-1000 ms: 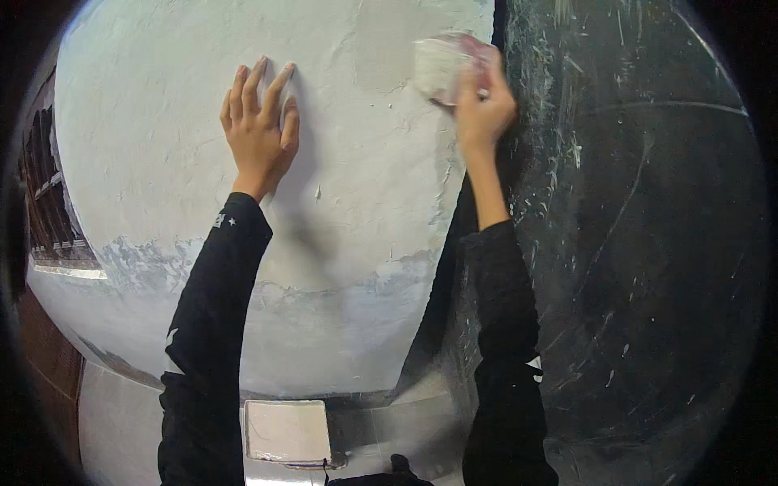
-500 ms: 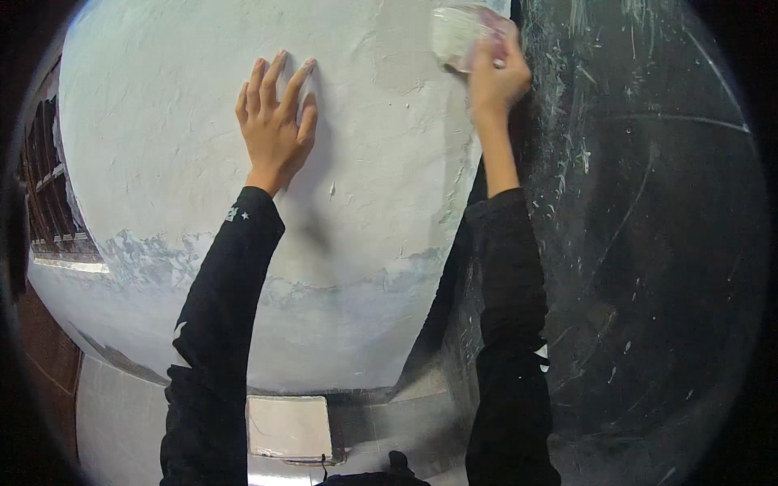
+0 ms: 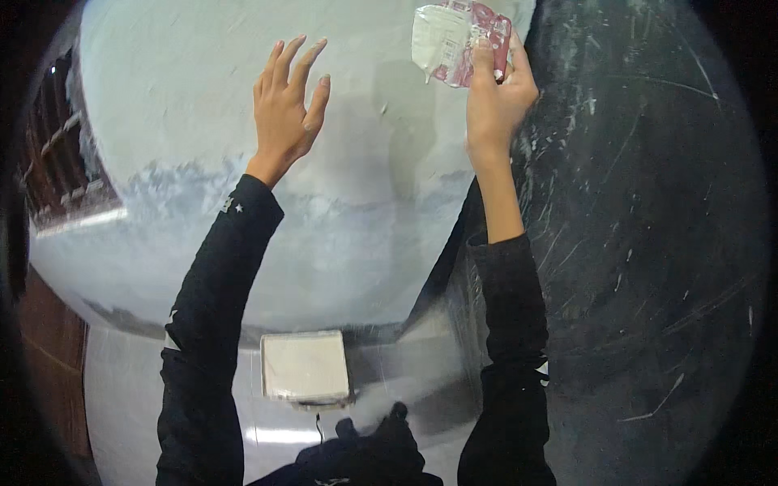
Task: The person applies wall putty to a wall using a putty knife.
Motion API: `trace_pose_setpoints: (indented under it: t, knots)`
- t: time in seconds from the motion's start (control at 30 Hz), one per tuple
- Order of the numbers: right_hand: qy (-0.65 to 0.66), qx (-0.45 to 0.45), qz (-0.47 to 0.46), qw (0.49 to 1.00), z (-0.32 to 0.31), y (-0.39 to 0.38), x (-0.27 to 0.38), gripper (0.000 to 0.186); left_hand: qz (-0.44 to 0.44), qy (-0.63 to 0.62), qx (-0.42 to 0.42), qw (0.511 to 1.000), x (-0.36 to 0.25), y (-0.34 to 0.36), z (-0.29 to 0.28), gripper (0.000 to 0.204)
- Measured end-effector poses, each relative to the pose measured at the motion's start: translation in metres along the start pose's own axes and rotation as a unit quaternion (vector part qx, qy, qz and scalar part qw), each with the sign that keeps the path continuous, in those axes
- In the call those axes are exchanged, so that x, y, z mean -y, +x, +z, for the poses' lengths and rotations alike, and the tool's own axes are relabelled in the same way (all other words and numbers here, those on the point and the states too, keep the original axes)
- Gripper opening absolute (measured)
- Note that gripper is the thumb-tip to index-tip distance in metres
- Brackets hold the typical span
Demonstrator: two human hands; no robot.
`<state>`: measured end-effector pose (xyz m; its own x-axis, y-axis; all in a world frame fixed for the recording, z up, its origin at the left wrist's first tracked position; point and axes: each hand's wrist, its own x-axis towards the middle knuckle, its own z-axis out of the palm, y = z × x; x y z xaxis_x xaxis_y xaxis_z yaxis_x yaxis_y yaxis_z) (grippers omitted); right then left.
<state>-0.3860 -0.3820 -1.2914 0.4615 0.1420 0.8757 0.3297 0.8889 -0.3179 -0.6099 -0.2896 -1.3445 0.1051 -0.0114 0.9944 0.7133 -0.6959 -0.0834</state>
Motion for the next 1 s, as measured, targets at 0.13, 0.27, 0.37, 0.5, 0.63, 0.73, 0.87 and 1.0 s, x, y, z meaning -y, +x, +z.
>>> trace_pose_setpoints:
  t: [0.13, 0.27, 0.37, 0.5, 0.63, 0.73, 0.87, 1.0]
  knots:
    - [0.007, 0.043, 0.109, 0.993, 0.010, -0.065, 0.019, 0.036, -0.044, 0.000, 0.057, 0.997, 0.006, -0.052, -0.070, 0.046]
    - [0.059, 0.099, 0.199, 0.973, 0.017, -0.127, 0.030, 0.038, -0.101, 0.035, 0.109, 0.988, 0.006, -0.109, -0.139, 0.045]
    - [0.073, 0.125, 0.265, 0.953, 0.025, -0.179, 0.036, 0.037, -0.128, 0.061, 0.147, 0.979, 0.003, -0.153, -0.188, 0.045]
    - [0.065, 0.156, 0.311, 0.935, 0.043, -0.257, 0.043, 0.035, -0.160, 0.074, 0.198, 0.964, 0.007, -0.208, -0.247, 0.045]
    - [-0.015, 0.207, 0.305, 0.929, 0.047, -0.333, 0.037, 0.032, -0.210, 0.071, 0.244, 0.944, 0.015, -0.262, -0.286, 0.045]
    - [-0.051, 0.225, 0.365, 0.902, 0.047, -0.389, 0.036, 0.029, -0.249, 0.058, 0.285, 0.924, 0.029, -0.303, -0.305, 0.045]
    - [-0.091, 0.248, 0.416, 0.870, 0.044, -0.460, 0.045, 0.031, -0.317, 0.014, 0.333, 0.888, 0.047, -0.367, -0.325, 0.044]
    - [-0.222, 0.310, 0.439, 0.813, 0.031, -0.552, 0.041, 0.029, -0.354, -0.030, 0.392, 0.848, 0.062, -0.452, -0.348, 0.046]
